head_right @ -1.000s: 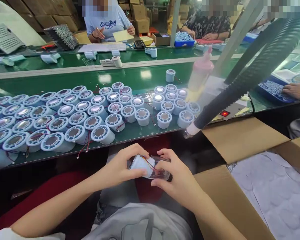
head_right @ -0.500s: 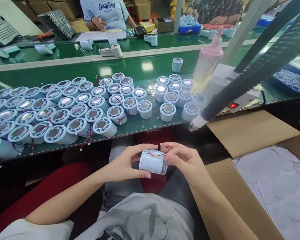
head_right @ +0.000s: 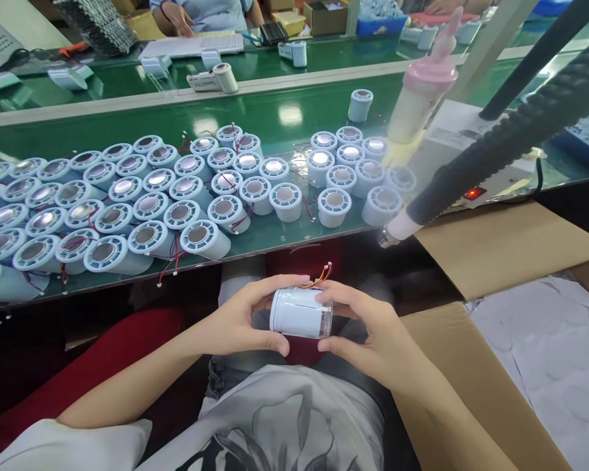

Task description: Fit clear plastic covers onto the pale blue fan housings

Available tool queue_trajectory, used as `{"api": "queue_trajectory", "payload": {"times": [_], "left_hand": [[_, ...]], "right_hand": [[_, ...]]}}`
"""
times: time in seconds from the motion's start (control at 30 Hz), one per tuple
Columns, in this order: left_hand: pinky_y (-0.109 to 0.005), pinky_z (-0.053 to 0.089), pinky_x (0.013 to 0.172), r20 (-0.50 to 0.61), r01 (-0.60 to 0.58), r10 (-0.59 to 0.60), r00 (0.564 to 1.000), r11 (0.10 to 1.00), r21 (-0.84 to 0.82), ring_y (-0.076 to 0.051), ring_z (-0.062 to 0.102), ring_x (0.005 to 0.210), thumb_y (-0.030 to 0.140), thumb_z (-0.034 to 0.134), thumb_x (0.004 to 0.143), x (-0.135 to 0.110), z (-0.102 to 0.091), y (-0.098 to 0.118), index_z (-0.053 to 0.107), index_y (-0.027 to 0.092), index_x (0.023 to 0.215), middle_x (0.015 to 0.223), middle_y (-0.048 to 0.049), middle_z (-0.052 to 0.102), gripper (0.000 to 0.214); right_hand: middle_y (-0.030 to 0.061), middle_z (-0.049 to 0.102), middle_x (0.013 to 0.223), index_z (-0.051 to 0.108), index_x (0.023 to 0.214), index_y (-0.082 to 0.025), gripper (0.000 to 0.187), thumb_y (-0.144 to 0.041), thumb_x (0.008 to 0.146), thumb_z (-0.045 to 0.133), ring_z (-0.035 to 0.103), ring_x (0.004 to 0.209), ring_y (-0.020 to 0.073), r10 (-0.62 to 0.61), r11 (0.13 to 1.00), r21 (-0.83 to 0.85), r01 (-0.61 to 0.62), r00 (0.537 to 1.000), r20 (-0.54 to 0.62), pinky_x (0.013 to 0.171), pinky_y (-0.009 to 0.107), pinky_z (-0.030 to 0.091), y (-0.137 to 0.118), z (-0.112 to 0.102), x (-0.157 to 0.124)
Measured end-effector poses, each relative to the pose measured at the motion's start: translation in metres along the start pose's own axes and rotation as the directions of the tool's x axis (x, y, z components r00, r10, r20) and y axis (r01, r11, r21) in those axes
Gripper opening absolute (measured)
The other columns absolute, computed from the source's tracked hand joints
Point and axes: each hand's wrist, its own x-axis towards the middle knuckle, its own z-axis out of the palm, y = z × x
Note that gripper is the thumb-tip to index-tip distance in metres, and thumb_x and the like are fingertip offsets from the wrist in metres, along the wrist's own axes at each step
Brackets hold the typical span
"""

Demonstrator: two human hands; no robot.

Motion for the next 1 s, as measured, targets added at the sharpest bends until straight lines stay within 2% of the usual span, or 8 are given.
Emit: {"api": "queue_trajectory", "payload": {"times": [0.27, 0.43, 0.6, 0.77, 1.0], "left_hand": [[-0.036, 0.05, 0.099, 0.033, -0.051, 0.048, 0.998, 0.995, 0.084, -0.026, 0.054, 0.125, 0.027, 0.084, 0.068, -0.0015, 0.0004, 0.0023, 0.052, 0.033, 0.136, 0.139, -0.0068, 0.054, 0.076], [-0.033, 0.05, 0.101, 0.053, -0.089, 0.083, 0.995, 0.99, 0.112, -0.024, 0.051, 0.129, 0.02, 0.083, 0.068, -0.0035, -0.0003, 0.0024, 0.05, 0.036, 0.137, 0.139, -0.0047, 0.053, 0.078], [-0.037, 0.05, 0.102, 0.051, -0.107, 0.101, 0.994, 0.984, 0.145, -0.026, 0.051, 0.129, 0.02, 0.084, 0.067, -0.0039, 0.0, 0.0019, 0.05, 0.033, 0.138, 0.139, -0.0075, 0.053, 0.079], [-0.042, 0.047, 0.105, 0.045, -0.103, 0.097, 0.994, 0.982, 0.158, -0.029, 0.05, 0.13, 0.024, 0.084, 0.068, -0.0039, 0.0011, 0.001, 0.051, 0.031, 0.138, 0.14, -0.0092, 0.053, 0.078], [-0.041, 0.048, 0.104, 0.047, -0.098, 0.091, 0.995, 0.98, 0.176, -0.03, 0.049, 0.131, 0.027, 0.083, 0.069, -0.0051, 0.0026, 0.0015, 0.049, 0.031, 0.138, 0.141, -0.0096, 0.052, 0.077]], "right_hand": [[-0.003, 0.06, 0.123, 0.057, 0.12, -0.04, 0.044, -0.024, 0.083, 0.075, 0.061, 0.111, 0.0155, 0.12, 0.978, 0.163, -0.127, 0.991, 0.052, 0.093, 0.023, 0.054, -0.0072, -0.0024, -0.0015], [0.0009, 0.061, 0.119, 0.055, 0.12, -0.035, 0.039, -0.03, 0.085, 0.073, 0.061, 0.108, 0.0182, 0.19, 0.931, 0.295, -0.214, 0.976, 0.108, 0.088, 0.027, 0.055, -0.0052, -0.0023, -0.0005], [0.0036, 0.065, 0.109, 0.054, 0.117, -0.029, 0.039, -0.036, 0.084, 0.073, 0.063, 0.097, 0.0185, 0.26, 0.866, 0.405, -0.293, 0.956, 0.137, 0.081, 0.028, 0.055, -0.0036, -0.0003, 0.0008], [0.004, 0.067, 0.1, 0.055, 0.112, -0.025, 0.036, -0.039, 0.084, 0.072, 0.064, 0.089, 0.0176, 0.299, 0.84, 0.435, -0.323, 0.946, 0.125, 0.075, 0.027, 0.055, -0.0047, 0.0006, 0.0015], [0.0061, 0.069, 0.099, 0.056, 0.114, -0.024, 0.038, -0.04, 0.083, 0.071, 0.066, 0.088, 0.0205, 0.3, 0.841, 0.445, -0.307, 0.95, 0.09, 0.073, 0.031, 0.057, -0.0049, 0.005, 0.0001]]}}
